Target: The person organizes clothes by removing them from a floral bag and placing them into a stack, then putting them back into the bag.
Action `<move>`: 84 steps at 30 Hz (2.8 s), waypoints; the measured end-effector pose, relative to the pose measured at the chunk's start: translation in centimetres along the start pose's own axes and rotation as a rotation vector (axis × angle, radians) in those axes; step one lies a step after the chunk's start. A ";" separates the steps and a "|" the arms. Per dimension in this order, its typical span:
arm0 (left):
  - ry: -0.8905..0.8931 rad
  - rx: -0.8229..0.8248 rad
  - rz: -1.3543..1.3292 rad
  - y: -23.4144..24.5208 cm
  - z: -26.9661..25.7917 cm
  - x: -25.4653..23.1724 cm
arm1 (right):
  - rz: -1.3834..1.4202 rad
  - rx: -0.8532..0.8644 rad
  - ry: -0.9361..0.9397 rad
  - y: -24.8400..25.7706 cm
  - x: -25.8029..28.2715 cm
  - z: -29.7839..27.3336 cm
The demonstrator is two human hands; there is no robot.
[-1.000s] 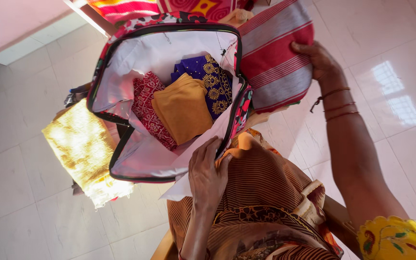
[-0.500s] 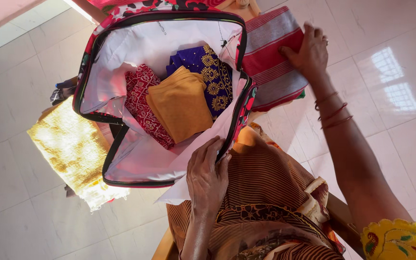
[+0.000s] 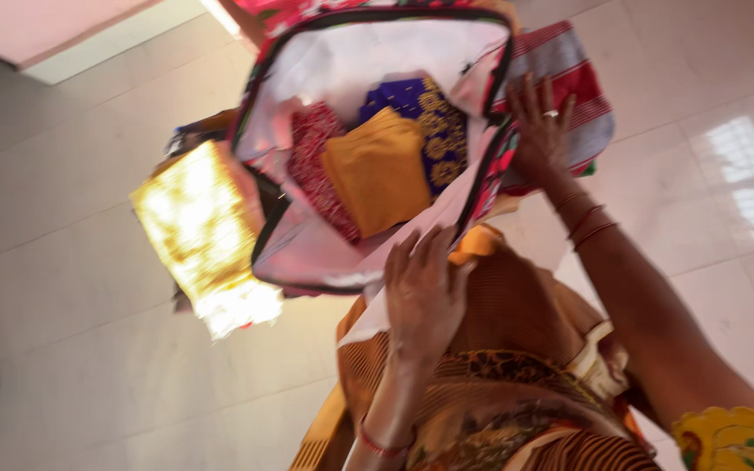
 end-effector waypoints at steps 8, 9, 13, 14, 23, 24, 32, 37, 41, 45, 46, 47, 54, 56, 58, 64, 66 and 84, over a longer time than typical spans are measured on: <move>-0.031 -0.139 -0.167 7.2 -3.1 0.7 | 0.067 0.007 0.000 4.3 -3.3 0.7; 0.004 -0.169 -0.258 8.2 -3.3 1.4 | 0.262 -0.139 0.060 7.6 -1.5 0.2; 0.262 -0.154 -0.220 11.6 -3.8 4.0 | 0.584 -0.369 0.211 21.0 7.8 -1.7; 0.245 -0.180 -0.188 12.4 -4.1 4.2 | 0.624 -0.397 0.241 23.7 10.3 -2.0; 0.154 0.441 0.142 9.4 -5.4 5.1 | 0.777 -0.098 0.390 21.6 22.1 0.9; 0.158 0.511 0.281 8.4 -5.3 5.3 | 0.782 -0.098 0.391 19.6 22.1 1.6; 0.074 0.564 -0.509 0.5 -1.9 13.4 | 0.220 0.257 0.211 0.6 19.3 7.6; 0.470 0.323 -0.202 -5.3 6.4 22.2 | 0.129 0.440 -0.256 -5.7 17.5 7.1; 0.486 0.068 0.026 -11.5 9.8 27.4 | 0.199 0.327 -0.199 -5.1 17.5 4.8; 0.510 0.069 0.128 -15.7 8.4 30.6 | 0.338 0.188 -0.287 -5.4 16.4 4.1; 0.514 0.072 0.123 -15.9 7.9 30.9 | 0.358 0.133 -0.230 -5.7 16.4 4.2; 0.650 0.093 0.069 -16.1 7.4 31.4 | 0.354 0.138 -0.231 -6.3 16.2 4.2; 0.829 0.064 -0.152 -16.1 6.1 31.7 | 0.658 0.205 -0.300 -6.0 17.7 3.8; 0.780 0.085 -0.358 -16.3 5.7 31.3 | 0.744 0.265 -0.362 -4.8 18.4 3.4; 0.721 0.105 -0.566 -17.0 5.6 31.0 | 1.103 0.418 -0.282 -4.1 19.7 3.1; 0.537 -0.047 -0.901 -16.3 5.5 29.7 | 1.577 0.491 -0.303 -2.6 20.6 2.6; 0.741 -0.049 -0.792 -15.0 5.1 29.2 | 1.605 0.458 -0.302 -1.8 20.3 2.6; 0.034 -0.242 -1.096 7.5 5.2 3.2 | 1.640 0.245 0.156 27.4 18.1 -0.5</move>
Point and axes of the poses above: each hand's wrist, its own z-axis towards the middle knuckle, its own y-axis out of the back of the hand, x = y × z, the point moved 4 cm from there along z, towards the middle knuckle, and after that the axes turned 1 degree about z, right-handed, at the moved point
